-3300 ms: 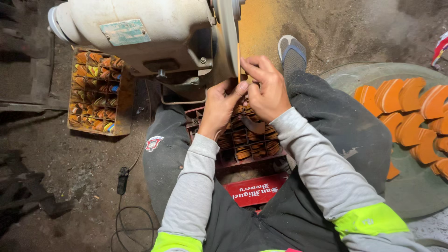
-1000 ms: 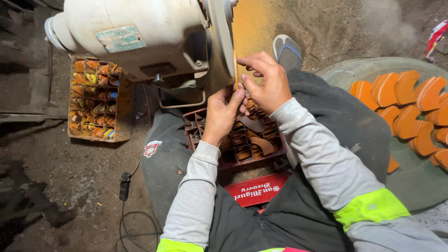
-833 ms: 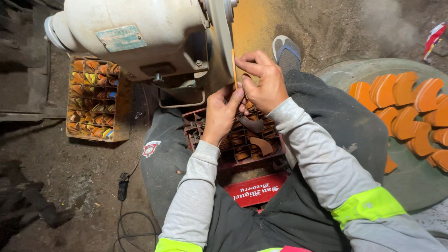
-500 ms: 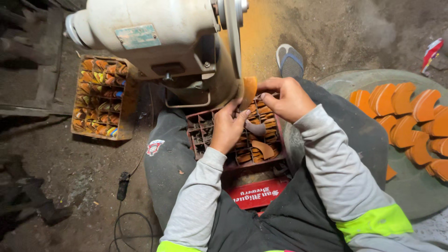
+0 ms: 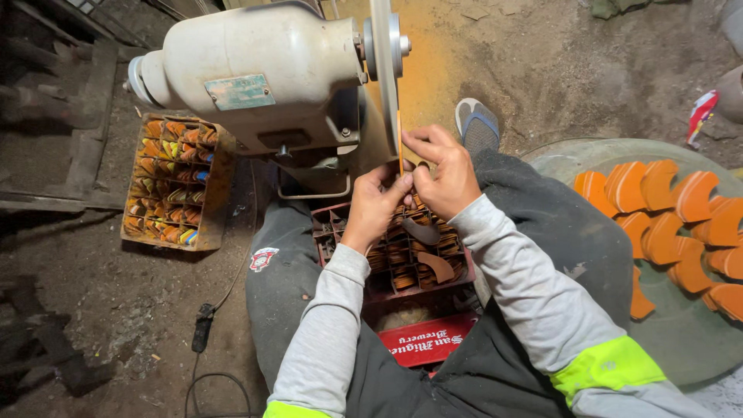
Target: The person repeatedly picks up orange shoe sole pieces from a crate, presses them against a rotating grinding wheel to smooth the edges, and places the finished pieces onto a nearby round surface.
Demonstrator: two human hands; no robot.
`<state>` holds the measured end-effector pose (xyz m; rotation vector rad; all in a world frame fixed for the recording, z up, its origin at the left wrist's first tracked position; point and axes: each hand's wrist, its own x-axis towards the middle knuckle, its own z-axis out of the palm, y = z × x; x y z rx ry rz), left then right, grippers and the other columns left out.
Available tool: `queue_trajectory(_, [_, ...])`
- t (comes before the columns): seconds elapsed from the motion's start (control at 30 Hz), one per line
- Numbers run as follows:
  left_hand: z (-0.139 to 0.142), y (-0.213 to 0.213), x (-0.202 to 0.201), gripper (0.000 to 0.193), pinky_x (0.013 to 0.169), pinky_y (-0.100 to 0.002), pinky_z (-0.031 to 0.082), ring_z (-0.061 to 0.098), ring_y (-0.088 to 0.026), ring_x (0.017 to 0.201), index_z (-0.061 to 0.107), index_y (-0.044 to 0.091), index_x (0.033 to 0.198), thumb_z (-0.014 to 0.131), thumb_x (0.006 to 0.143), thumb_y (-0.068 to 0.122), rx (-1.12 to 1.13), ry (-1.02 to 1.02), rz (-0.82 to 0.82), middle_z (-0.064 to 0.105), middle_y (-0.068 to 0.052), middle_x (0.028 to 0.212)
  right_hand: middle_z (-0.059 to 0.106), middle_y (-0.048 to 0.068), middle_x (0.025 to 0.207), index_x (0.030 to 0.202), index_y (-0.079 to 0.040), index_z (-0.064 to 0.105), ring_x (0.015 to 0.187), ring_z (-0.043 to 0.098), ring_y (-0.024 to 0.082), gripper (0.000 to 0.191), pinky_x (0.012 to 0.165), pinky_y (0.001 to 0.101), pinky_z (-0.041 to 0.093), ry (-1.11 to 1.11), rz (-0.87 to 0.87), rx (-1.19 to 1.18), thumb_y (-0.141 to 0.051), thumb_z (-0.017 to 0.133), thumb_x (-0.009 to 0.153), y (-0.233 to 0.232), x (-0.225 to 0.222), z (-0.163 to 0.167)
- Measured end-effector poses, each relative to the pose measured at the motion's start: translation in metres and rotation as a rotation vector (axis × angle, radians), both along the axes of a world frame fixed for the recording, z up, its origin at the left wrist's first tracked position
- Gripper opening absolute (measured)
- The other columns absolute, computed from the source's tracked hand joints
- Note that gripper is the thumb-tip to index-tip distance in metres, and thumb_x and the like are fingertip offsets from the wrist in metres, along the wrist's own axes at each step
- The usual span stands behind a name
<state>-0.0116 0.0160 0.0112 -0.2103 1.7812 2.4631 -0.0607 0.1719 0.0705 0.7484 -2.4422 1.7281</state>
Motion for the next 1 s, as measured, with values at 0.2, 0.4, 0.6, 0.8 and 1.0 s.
queue_trajectory(0.2, [0.001, 0.007, 0.035, 0.037, 0.063, -0.028, 0.053, 0.059, -0.011, 0.067, 0.066, -0.007, 0.124, 0.075, 0.091, 0.007, -0.786, 0.189, 0.115, 0.069, -0.004, 0.082, 0.074, 0.014, 0.105, 0.12, 0.002, 0.072, 0.099, 0.073, 0.025, 0.044, 0.089, 0.0343, 0.057, -0.214, 0.244, 0.144, 0.003, 0.054, 0.08, 0.036, -0.004, -0.001])
queue_trajectory(0.4, [0.002, 0.006, 0.012, 0.03, 0.059, -0.027, 0.053, 0.059, -0.01, 0.065, 0.066, -0.003, 0.122, 0.071, 0.095, 0.009, -0.135, -0.048, -0.029, 0.063, -0.001, 0.082, 0.07, 0.017, 0.105, 0.125, -0.001, 0.071, 0.094, 0.071, 0.026, 0.042, 0.081, 0.0351, 0.057, -0.212, 0.067, 0.126, 0.0, 0.055, 0.086, 0.024, -0.005, 0.0])
queue_trajectory(0.6, [0.001, -0.003, -0.005, 0.026, 0.065, -0.027, 0.057, 0.061, -0.01, 0.07, 0.066, -0.005, 0.116, 0.071, 0.099, 0.012, 0.017, -0.034, -0.013, 0.066, -0.004, 0.086, 0.066, 0.02, 0.119, 0.127, 0.003, 0.069, 0.107, 0.069, 0.032, 0.049, 0.092, 0.0367, 0.057, 0.022, -0.028, 0.055, 0.004, 0.052, 0.081, -0.005, -0.004, -0.007])
queue_trajectory(0.8, [0.0, 0.004, 0.021, 0.027, 0.06, -0.027, 0.056, 0.058, -0.008, 0.063, 0.066, -0.004, 0.114, 0.071, 0.095, 0.014, -0.004, -0.074, -0.03, 0.063, -0.001, 0.078, 0.065, 0.023, 0.12, 0.129, 0.004, 0.066, 0.112, 0.066, 0.038, 0.052, 0.098, 0.0416, 0.053, 0.026, 0.136, 0.157, 0.002, 0.056, 0.079, 0.02, 0.004, -0.007])
queue_trajectory(1.0, [0.002, 0.038, 0.052, 0.016, 0.06, -0.031, 0.053, 0.062, -0.013, 0.059, 0.068, -0.001, 0.096, 0.075, 0.086, 0.009, -0.829, 0.126, 0.098, 0.064, -0.004, 0.069, 0.068, 0.024, 0.112, 0.125, 0.001, 0.063, 0.104, 0.067, 0.039, 0.047, 0.088, 0.0422, 0.054, -0.244, 0.305, 0.352, -0.015, 0.073, 0.082, 0.035, 0.006, -0.019])
